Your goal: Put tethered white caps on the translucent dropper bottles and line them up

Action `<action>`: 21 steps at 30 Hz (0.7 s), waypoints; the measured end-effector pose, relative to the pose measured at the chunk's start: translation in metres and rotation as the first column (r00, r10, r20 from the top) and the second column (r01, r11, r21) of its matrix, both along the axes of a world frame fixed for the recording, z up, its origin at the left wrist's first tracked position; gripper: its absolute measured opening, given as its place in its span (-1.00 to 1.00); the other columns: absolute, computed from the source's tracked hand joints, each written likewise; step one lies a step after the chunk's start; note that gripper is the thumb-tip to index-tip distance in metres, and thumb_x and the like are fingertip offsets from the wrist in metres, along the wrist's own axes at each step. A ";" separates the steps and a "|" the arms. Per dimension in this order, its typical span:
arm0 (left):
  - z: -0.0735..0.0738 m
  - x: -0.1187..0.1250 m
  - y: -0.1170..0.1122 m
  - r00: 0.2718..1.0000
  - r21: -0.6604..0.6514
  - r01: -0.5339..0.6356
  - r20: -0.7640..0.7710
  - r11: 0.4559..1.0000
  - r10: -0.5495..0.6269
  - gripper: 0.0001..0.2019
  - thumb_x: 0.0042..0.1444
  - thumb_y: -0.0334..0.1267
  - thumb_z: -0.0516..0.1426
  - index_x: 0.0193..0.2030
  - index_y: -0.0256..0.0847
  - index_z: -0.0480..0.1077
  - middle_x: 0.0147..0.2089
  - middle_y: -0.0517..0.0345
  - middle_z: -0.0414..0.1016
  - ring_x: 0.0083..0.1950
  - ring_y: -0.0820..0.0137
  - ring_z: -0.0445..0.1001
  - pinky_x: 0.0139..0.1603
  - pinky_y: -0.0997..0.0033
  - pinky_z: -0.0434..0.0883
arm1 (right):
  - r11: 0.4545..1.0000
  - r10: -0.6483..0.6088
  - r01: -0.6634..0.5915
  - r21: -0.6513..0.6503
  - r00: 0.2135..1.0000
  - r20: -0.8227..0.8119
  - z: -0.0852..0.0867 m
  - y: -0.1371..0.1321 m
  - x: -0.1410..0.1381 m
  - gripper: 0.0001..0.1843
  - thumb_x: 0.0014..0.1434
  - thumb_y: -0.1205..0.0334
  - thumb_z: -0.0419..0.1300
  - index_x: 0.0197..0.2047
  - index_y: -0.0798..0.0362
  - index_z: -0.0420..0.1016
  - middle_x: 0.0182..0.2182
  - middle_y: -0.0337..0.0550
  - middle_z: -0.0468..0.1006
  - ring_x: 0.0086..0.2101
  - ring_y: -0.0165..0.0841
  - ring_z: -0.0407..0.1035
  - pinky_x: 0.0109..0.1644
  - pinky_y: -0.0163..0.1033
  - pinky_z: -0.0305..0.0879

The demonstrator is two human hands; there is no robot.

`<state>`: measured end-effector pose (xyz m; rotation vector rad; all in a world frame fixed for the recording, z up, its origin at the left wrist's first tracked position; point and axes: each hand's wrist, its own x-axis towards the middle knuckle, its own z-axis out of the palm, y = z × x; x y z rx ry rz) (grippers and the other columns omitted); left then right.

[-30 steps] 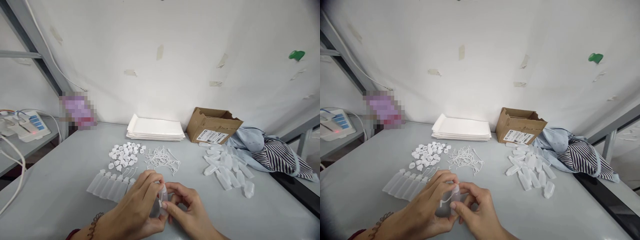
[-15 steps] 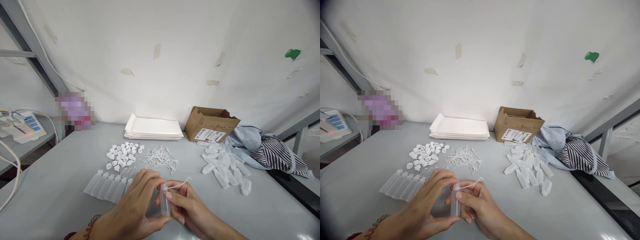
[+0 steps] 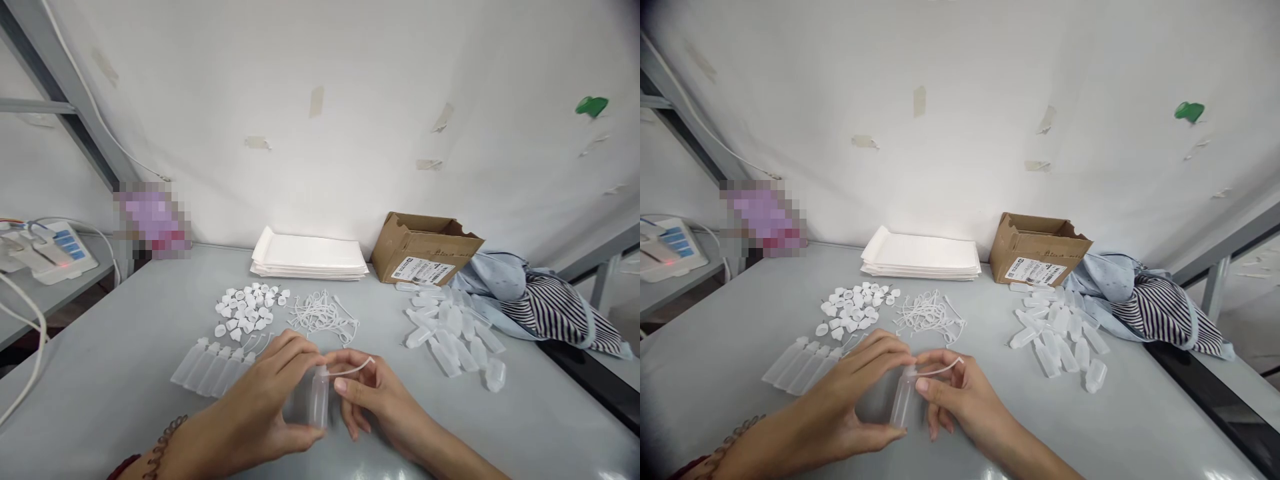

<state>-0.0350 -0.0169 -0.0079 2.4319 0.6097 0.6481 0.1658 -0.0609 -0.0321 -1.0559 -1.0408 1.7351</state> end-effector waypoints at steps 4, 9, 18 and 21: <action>0.004 -0.012 0.013 0.995 0.032 -0.032 -0.097 0.999 0.035 -0.51 -0.07 -0.48 0.25 0.01 -0.15 0.24 -0.01 0.09 0.35 0.02 0.24 0.27 0.03 0.24 0.33 | 0.990 -0.125 0.108 0.090 0.969 0.213 0.007 0.006 0.008 -0.50 0.02 -0.09 0.33 -0.10 0.08 0.40 -0.33 -0.21 0.50 -0.68 -0.58 0.28 -0.65 -0.42 0.08; 0.006 -0.020 0.020 0.975 -0.004 -0.082 -0.210 0.997 0.079 -0.52 -0.12 -0.51 0.24 -0.02 -0.14 0.29 -0.03 0.13 0.39 0.00 0.25 0.31 0.00 0.28 0.34 | 0.971 -0.191 0.109 0.215 0.891 0.412 0.009 0.006 0.007 -0.66 0.20 -0.05 0.15 -0.29 0.10 0.43 -0.54 -0.33 0.36 -0.63 -0.54 0.23 -0.53 -0.37 0.12; 0.008 -0.023 0.021 0.907 -0.031 -0.113 -0.411 0.993 0.090 -0.67 -0.12 -0.44 0.23 -0.16 -0.16 0.36 -0.13 0.14 0.41 -0.05 0.20 0.31 -0.03 0.26 0.33 | 0.901 -0.211 -0.137 0.412 0.692 0.691 0.000 0.004 0.006 -0.77 0.25 0.20 0.09 -0.36 0.07 0.50 -0.54 -0.26 0.40 -0.52 -0.43 0.24 -0.43 -0.32 0.14; 0.011 -0.022 0.020 0.893 -0.031 -0.124 -0.440 0.992 0.098 -0.70 -0.12 -0.44 0.24 -0.19 -0.19 0.36 -0.17 0.14 0.40 -0.05 0.19 0.29 -0.01 0.23 0.30 | 0.862 -0.223 -0.218 0.458 0.649 0.727 0.000 0.004 0.005 -0.78 0.26 0.25 0.07 -0.35 0.07 0.50 -0.51 -0.23 0.43 -0.50 -0.42 0.26 -0.40 -0.32 0.17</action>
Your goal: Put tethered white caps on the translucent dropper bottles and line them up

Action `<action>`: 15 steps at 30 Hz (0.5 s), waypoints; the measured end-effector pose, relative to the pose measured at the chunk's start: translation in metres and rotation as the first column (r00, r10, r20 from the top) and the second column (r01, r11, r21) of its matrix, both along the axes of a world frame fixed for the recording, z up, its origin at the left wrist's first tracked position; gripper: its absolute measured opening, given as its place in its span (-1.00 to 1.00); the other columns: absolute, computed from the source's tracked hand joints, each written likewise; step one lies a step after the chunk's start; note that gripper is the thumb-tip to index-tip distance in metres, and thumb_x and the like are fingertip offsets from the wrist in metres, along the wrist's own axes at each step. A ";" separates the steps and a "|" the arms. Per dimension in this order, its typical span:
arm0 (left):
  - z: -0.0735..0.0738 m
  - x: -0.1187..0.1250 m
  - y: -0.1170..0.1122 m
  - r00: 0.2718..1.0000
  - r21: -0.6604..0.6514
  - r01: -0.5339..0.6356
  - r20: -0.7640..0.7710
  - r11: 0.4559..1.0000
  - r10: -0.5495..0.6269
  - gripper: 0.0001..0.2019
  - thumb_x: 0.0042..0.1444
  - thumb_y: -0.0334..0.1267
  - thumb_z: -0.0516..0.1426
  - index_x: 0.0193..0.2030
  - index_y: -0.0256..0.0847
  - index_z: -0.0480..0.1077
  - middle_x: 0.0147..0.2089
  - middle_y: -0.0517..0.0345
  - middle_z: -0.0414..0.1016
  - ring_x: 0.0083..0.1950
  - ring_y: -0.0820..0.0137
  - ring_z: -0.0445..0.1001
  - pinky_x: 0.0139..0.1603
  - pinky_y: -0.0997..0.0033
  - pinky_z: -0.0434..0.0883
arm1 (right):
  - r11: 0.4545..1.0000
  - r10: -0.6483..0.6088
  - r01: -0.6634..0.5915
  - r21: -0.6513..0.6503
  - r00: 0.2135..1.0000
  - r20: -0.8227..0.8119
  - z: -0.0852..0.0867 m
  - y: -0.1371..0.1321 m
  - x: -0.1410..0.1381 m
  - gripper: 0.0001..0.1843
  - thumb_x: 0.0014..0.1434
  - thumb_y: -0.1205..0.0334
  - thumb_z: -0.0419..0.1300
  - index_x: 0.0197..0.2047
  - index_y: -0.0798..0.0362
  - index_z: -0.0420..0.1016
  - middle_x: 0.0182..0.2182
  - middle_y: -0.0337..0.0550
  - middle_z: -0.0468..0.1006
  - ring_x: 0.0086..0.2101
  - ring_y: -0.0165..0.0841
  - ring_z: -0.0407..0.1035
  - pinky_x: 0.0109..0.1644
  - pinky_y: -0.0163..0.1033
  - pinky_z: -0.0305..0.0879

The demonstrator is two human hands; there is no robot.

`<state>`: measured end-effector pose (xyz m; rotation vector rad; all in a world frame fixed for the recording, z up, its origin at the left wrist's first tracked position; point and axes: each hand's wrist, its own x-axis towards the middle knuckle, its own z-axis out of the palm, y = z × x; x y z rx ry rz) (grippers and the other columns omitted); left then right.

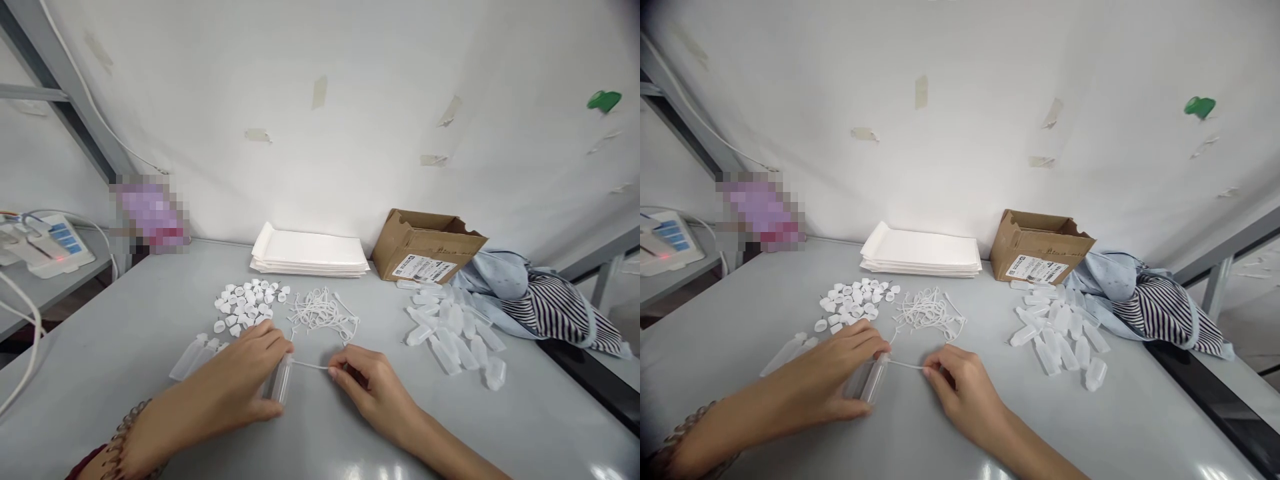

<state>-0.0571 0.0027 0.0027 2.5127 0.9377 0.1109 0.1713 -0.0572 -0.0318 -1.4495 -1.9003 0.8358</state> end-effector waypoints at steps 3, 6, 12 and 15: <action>0.000 0.001 -0.001 1.000 0.003 -0.007 -0.013 1.000 0.007 -0.68 -0.12 -0.44 0.26 -0.18 -0.21 0.37 -0.14 0.12 0.39 -0.03 0.17 0.26 0.00 0.20 0.28 | 0.999 0.027 -0.027 0.027 0.999 0.023 -0.002 0.000 -0.001 -0.79 0.27 0.27 0.06 -0.33 0.07 0.49 -0.48 -0.20 0.46 -0.47 -0.41 0.30 -0.37 -0.32 0.20; -0.002 0.000 -0.001 0.999 0.008 -0.011 -0.032 1.000 0.011 -0.68 -0.12 -0.42 0.26 -0.17 -0.21 0.38 -0.12 0.11 0.38 -0.02 0.15 0.24 0.00 0.16 0.27 | 0.998 0.044 -0.045 0.047 0.999 0.028 -0.004 0.000 -0.002 -0.79 0.28 0.28 0.04 -0.31 0.07 0.48 -0.43 -0.17 0.49 -0.42 -0.38 0.36 -0.33 -0.31 0.25; -0.006 -0.003 0.001 0.999 0.039 -0.015 -0.032 0.999 0.017 -0.70 -0.12 -0.38 0.26 -0.19 -0.19 0.38 -0.14 0.10 0.38 -0.04 0.15 0.24 -0.01 0.18 0.29 | 0.997 0.059 -0.063 0.052 0.996 0.073 -0.007 -0.001 -0.005 -0.79 0.28 0.29 0.03 -0.30 0.07 0.48 -0.39 -0.14 0.51 -0.40 -0.37 0.38 -0.31 -0.29 0.28; -0.006 -0.004 0.001 0.999 0.062 -0.010 -0.033 0.998 0.012 -0.74 -0.11 -0.37 0.25 -0.22 -0.20 0.38 -0.15 0.09 0.38 -0.05 0.15 0.25 -0.02 0.19 0.30 | 0.996 0.055 -0.060 0.068 0.996 0.072 -0.010 0.000 -0.008 -0.79 0.28 0.28 0.02 -0.30 0.05 0.47 -0.40 -0.16 0.51 -0.40 -0.37 0.39 -0.31 -0.29 0.28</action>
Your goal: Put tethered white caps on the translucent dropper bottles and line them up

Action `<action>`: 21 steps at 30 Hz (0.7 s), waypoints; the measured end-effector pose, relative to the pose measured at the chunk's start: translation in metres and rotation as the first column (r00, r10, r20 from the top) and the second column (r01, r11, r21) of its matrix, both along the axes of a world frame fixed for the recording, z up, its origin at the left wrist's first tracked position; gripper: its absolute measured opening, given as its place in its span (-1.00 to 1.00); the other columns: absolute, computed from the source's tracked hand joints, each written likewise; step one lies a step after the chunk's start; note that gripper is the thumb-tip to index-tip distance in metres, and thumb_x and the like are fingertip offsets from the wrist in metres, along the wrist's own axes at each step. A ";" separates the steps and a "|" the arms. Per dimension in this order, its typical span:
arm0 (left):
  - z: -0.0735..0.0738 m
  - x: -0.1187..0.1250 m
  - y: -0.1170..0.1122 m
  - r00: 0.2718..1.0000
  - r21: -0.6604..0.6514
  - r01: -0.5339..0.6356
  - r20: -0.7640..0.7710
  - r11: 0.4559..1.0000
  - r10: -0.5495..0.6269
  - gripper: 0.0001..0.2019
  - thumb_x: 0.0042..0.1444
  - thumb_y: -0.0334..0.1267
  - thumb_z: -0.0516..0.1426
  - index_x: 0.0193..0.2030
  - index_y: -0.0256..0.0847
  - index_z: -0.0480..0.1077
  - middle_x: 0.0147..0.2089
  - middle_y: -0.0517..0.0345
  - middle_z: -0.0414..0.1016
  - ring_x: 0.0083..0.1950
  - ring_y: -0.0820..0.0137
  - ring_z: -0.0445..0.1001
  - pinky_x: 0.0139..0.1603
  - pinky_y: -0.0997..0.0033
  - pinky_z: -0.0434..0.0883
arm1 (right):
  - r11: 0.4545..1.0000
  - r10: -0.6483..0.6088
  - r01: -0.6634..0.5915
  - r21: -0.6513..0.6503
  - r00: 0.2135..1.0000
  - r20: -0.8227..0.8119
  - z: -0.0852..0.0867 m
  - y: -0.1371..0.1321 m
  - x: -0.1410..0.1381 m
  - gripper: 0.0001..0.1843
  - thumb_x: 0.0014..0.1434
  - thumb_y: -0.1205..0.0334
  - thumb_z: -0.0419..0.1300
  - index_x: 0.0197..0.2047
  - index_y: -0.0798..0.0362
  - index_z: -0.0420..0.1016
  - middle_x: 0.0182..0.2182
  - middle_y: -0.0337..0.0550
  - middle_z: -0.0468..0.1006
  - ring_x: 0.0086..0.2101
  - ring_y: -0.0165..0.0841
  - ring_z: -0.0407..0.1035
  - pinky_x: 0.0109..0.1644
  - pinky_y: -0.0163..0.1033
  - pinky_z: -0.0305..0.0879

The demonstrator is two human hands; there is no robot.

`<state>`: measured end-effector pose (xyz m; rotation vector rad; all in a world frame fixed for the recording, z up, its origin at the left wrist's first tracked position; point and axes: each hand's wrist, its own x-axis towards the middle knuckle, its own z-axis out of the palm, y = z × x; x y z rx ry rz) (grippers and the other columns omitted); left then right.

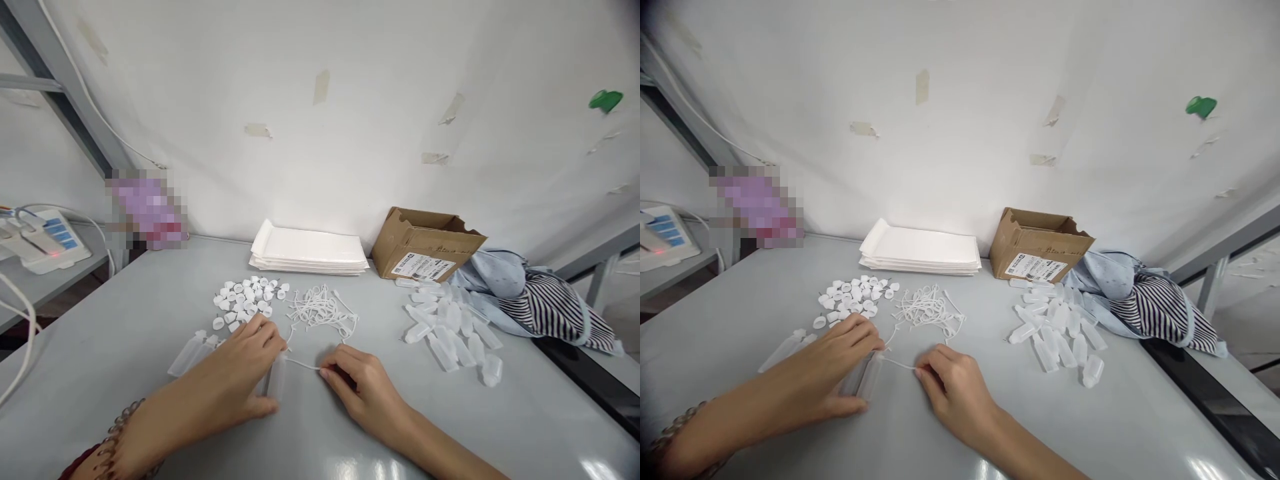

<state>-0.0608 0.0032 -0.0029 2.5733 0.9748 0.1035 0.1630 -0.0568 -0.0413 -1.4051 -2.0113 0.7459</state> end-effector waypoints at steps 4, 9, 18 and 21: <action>0.002 0.000 0.001 1.000 -0.010 -0.006 -0.023 1.000 0.006 -0.76 -0.11 -0.37 0.24 -0.25 -0.21 0.37 -0.16 0.08 0.37 -0.06 0.15 0.25 -0.03 0.18 0.31 | 1.000 -0.014 0.014 0.024 1.000 -0.007 -0.003 0.002 -0.005 -0.79 0.28 0.28 0.02 -0.29 0.05 0.48 -0.40 -0.16 0.50 -0.41 -0.37 0.39 -0.31 -0.29 0.28; 0.002 0.000 0.001 0.998 -0.016 -0.034 -0.049 0.999 0.033 -0.76 -0.14 -0.43 0.21 -0.27 -0.21 0.37 -0.15 0.07 0.36 -0.04 0.13 0.23 -0.01 0.14 0.29 | 0.999 -0.025 0.025 0.029 1.000 -0.018 -0.004 0.004 -0.007 -0.80 0.28 0.29 0.03 -0.29 0.06 0.48 -0.41 -0.16 0.50 -0.40 -0.37 0.39 -0.30 -0.29 0.28; -0.004 -0.005 0.001 1.000 0.007 -0.024 -0.004 1.000 0.024 -0.77 -0.09 -0.40 0.23 -0.24 -0.18 0.39 -0.15 0.09 0.37 -0.04 0.15 0.25 -0.04 0.20 0.32 | 0.999 -0.011 0.012 0.045 1.000 -0.023 -0.003 0.004 -0.005 -0.78 0.30 0.28 0.00 -0.28 0.05 0.47 -0.40 -0.15 0.51 -0.39 -0.36 0.40 -0.29 -0.29 0.30; -0.001 -0.004 0.000 1.000 -0.006 -0.012 0.009 1.000 0.012 -0.75 -0.08 -0.41 0.23 -0.20 -0.17 0.40 -0.14 0.09 0.40 -0.03 0.15 0.27 -0.03 0.20 0.32 | 0.999 -0.011 0.012 0.049 1.000 -0.021 -0.003 0.003 -0.005 -0.78 0.30 0.28 0.01 -0.28 0.04 0.47 -0.40 -0.16 0.51 -0.39 -0.37 0.40 -0.30 -0.29 0.30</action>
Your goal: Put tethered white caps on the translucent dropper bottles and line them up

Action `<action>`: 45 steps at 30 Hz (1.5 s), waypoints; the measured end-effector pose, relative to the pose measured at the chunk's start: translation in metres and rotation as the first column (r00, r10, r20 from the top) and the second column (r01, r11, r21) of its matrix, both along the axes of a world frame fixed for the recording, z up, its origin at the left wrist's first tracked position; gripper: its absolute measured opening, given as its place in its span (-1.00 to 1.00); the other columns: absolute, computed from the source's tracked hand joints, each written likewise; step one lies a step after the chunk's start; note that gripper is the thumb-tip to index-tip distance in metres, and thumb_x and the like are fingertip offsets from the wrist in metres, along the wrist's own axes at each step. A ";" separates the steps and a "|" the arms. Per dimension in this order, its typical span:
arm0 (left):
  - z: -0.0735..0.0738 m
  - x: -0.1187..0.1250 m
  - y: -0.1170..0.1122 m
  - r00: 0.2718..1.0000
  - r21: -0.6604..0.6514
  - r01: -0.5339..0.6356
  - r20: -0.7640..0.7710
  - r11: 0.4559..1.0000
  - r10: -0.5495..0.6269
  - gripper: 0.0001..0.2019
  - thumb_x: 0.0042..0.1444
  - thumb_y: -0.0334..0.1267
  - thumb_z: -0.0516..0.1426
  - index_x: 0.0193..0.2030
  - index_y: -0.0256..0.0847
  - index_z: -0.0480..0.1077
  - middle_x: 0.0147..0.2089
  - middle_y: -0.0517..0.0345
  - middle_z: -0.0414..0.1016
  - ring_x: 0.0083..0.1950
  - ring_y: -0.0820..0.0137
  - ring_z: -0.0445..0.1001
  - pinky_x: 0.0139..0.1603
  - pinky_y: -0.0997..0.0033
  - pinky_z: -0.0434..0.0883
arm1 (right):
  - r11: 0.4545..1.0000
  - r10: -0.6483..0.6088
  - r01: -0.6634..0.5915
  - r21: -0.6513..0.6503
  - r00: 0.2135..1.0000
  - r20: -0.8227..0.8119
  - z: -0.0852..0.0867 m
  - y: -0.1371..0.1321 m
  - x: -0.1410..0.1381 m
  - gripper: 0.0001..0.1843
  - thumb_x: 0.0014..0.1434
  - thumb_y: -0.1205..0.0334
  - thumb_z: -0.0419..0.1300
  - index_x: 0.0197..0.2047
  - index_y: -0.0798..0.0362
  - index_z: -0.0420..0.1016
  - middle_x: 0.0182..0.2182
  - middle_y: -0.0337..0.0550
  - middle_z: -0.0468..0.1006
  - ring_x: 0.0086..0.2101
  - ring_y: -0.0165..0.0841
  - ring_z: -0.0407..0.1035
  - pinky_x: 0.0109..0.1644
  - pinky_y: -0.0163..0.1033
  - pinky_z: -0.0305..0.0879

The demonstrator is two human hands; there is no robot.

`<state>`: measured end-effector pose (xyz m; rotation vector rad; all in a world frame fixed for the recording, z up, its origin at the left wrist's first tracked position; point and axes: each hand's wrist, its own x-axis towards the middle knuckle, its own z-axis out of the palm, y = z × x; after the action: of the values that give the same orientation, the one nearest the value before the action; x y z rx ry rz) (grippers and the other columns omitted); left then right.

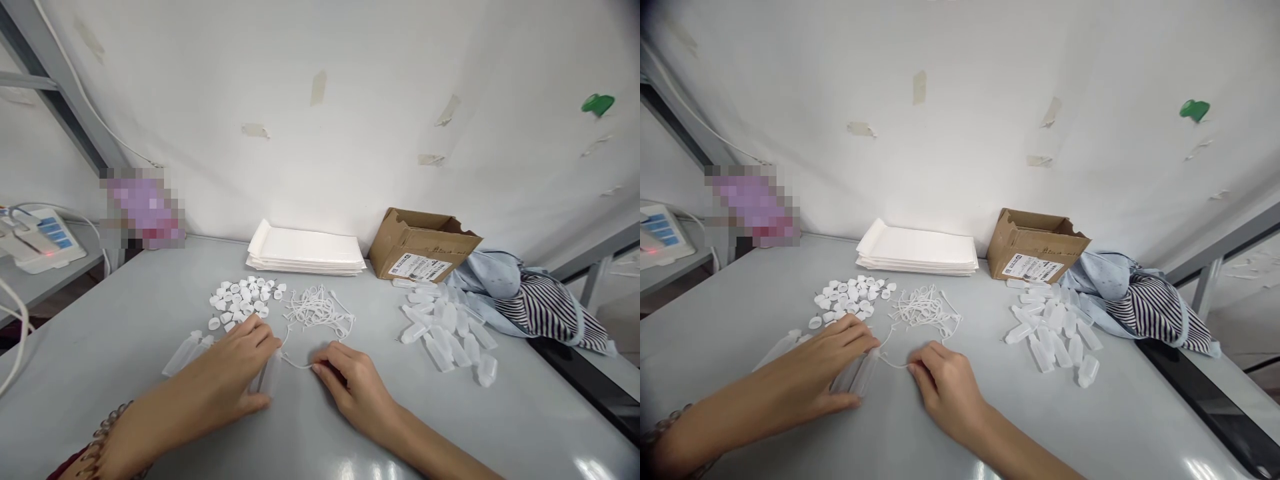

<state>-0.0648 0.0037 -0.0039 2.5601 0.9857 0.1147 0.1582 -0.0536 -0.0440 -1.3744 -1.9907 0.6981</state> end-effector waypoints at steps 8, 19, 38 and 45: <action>0.002 0.002 -0.002 0.999 -0.008 0.019 0.035 1.000 -0.019 -0.69 -0.06 -0.43 0.22 -0.13 -0.16 0.41 -0.10 0.10 0.42 0.01 0.16 0.26 0.04 0.20 0.29 | 1.000 -0.011 0.011 -0.014 1.000 0.007 0.000 0.000 0.001 -0.79 0.29 0.29 0.00 -0.26 0.04 0.46 -0.38 -0.16 0.51 -0.39 -0.37 0.40 -0.29 -0.29 0.30; 0.006 0.002 -0.002 0.997 -0.020 -0.023 -0.076 1.000 0.022 -0.78 -0.06 -0.40 0.22 -0.21 -0.21 0.40 -0.12 0.05 0.40 0.00 0.12 0.25 0.03 0.11 0.28 | 1.000 0.011 -0.011 -0.004 0.999 0.049 -0.002 -0.004 0.003 -0.62 0.26 0.39 -0.04 0.14 0.04 0.21 -0.08 -0.02 0.42 -0.30 -0.32 0.40 -0.21 -0.15 0.39; 0.005 0.002 -0.002 0.994 -0.046 -0.034 -0.105 0.998 0.029 -0.78 -0.04 -0.38 0.25 -0.20 -0.22 0.41 -0.13 0.07 0.38 0.00 0.11 0.23 0.02 0.08 0.26 | 0.921 0.388 -0.388 -0.032 0.912 0.131 0.013 -0.008 0.005 -0.50 0.25 0.17 0.14 0.20 0.21 0.22 0.20 0.15 0.22 0.17 -0.18 0.13 0.26 -0.10 0.15; 0.003 0.002 -0.002 0.996 -0.050 -0.029 -0.085 0.998 0.024 -0.76 -0.08 -0.39 0.28 -0.22 -0.21 0.41 -0.13 0.08 0.37 -0.01 0.13 0.23 0.03 0.09 0.26 | 0.915 0.403 -0.403 -0.036 0.904 0.141 0.013 -0.005 0.004 -0.49 0.24 0.18 0.15 0.19 0.22 0.25 0.18 0.14 0.27 0.17 -0.19 0.12 0.27 -0.10 0.11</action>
<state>-0.0625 0.0019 -0.0010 2.5237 1.0400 -0.0116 0.1617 -0.0587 -0.0313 -1.0451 -2.4273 0.8021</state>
